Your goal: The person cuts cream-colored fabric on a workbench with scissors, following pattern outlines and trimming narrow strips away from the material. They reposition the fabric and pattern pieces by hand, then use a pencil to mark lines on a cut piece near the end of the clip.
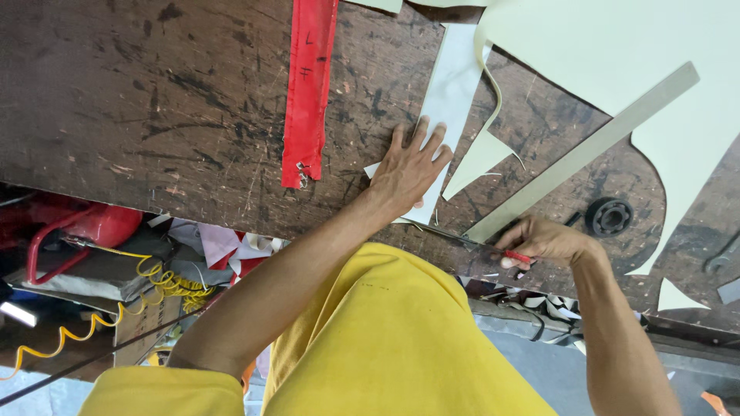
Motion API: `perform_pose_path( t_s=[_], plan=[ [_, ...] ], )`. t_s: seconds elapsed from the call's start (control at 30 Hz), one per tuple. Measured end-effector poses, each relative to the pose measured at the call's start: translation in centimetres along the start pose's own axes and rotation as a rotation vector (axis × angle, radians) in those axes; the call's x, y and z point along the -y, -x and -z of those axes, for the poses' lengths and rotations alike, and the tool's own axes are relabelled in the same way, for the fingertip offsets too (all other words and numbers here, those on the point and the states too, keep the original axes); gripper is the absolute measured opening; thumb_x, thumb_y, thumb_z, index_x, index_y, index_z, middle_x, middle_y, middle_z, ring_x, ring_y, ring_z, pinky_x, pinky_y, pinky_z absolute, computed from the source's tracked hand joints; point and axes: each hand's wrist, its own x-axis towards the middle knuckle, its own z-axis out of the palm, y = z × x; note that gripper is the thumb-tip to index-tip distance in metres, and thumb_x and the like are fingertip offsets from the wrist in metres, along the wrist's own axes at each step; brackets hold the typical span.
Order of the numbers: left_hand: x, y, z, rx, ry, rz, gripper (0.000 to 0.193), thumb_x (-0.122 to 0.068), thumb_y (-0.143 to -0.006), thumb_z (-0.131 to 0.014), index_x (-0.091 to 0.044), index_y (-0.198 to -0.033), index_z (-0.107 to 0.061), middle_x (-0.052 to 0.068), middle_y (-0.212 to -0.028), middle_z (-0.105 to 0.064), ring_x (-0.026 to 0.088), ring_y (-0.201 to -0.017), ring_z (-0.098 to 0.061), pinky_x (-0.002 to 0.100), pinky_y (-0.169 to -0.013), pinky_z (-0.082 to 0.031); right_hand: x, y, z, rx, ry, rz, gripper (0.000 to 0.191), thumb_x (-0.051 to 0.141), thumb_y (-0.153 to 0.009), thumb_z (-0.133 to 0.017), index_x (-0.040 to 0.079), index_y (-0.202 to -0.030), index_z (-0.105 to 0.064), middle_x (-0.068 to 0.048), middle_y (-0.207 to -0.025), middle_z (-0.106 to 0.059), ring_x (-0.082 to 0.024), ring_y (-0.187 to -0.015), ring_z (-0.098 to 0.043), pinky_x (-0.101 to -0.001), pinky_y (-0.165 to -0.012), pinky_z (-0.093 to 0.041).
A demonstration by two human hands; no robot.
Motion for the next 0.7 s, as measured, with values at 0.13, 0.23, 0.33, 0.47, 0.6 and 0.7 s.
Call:
perform_pose_path(
  t_s=[0.13, 0.23, 0.33, 0.47, 0.6, 0.7],
  plan=[
    [0.0, 0.0, 0.2, -0.003, 0.002, -0.004, 0.104, -0.032, -0.055, -0.098, -0.005, -0.140, -0.045, 0.023, -0.157, -0.031, 0.045, -0.147, -0.025, 0.069, -0.111, -0.029, 0.5, 0.0, -0.1, -0.001, 0.039, 0.002, 0.042, 0.013, -0.061, -0.095, -0.004, -0.098, -0.083, -0.009, -0.072, -0.078, -0.013, -0.057, -0.064, -0.0269, -0.052, -0.050],
    [0.0, 0.1, 0.2, -0.010, 0.005, -0.004, 0.103, -0.031, -0.055, -0.098, -0.005, -0.139, -0.046, 0.023, -0.157, -0.031, 0.045, -0.147, -0.025, 0.069, -0.111, -0.030, 0.7, 0.1, 0.1, 0.000, 0.117, 0.029, 0.041, 0.014, -0.062, -0.094, -0.004, -0.098, -0.085, -0.009, -0.069, -0.077, -0.013, -0.056, -0.064, -0.0265, -0.052, -0.050],
    [0.0, 0.1, 0.2, -0.021, 0.006, -0.005, 0.102, -0.030, -0.055, -0.098, -0.005, -0.139, -0.046, 0.023, -0.157, -0.031, 0.045, -0.148, -0.025, 0.069, -0.111, -0.030, 0.5, -0.1, 0.3, 0.008, 0.092, 0.008, 0.040, 0.013, -0.063, -0.093, -0.003, -0.099, -0.084, -0.009, -0.068, -0.077, -0.013, -0.053, -0.062, -0.0274, -0.049, -0.048],
    [-0.1, 0.0, 0.0, -0.009, 0.006, 0.003, 0.103, -0.031, -0.054, -0.098, -0.005, -0.139, -0.045, 0.023, -0.156, -0.030, 0.045, -0.147, -0.024, 0.069, -0.111, -0.030, 0.4, -0.5, 0.6, 0.022, 0.056, 0.001, 0.039, 0.011, -0.064, -0.092, -0.003, -0.100, -0.083, -0.008, -0.070, -0.078, -0.013, -0.053, -0.063, -0.0265, -0.049, -0.050],
    [0.0, -0.2, -0.5, -0.014, 0.013, 0.005, 0.104, -0.031, -0.054, -0.099, -0.006, -0.139, -0.046, 0.023, -0.157, -0.030, 0.045, -0.148, -0.024, 0.069, -0.112, -0.029, 0.5, -0.6, 0.6, 0.045, 0.053, 0.013, 0.038, 0.010, -0.065, -0.092, -0.004, -0.099, -0.084, -0.008, -0.070, -0.078, -0.013, -0.053, -0.061, -0.0262, -0.048, -0.048],
    [0.0, -0.6, -0.9, 0.006, 0.020, 0.012, 0.105, -0.033, -0.054, -0.099, -0.006, -0.141, -0.045, 0.024, -0.158, -0.028, 0.046, -0.147, -0.023, 0.070, -0.114, -0.026, 0.8, -0.5, 0.5, 0.034, 0.069, -0.012, 0.039, 0.010, -0.064, -0.093, -0.004, -0.099, -0.084, -0.010, -0.071, -0.079, -0.014, -0.053, -0.062, -0.0278, -0.049, -0.049]
  ],
)
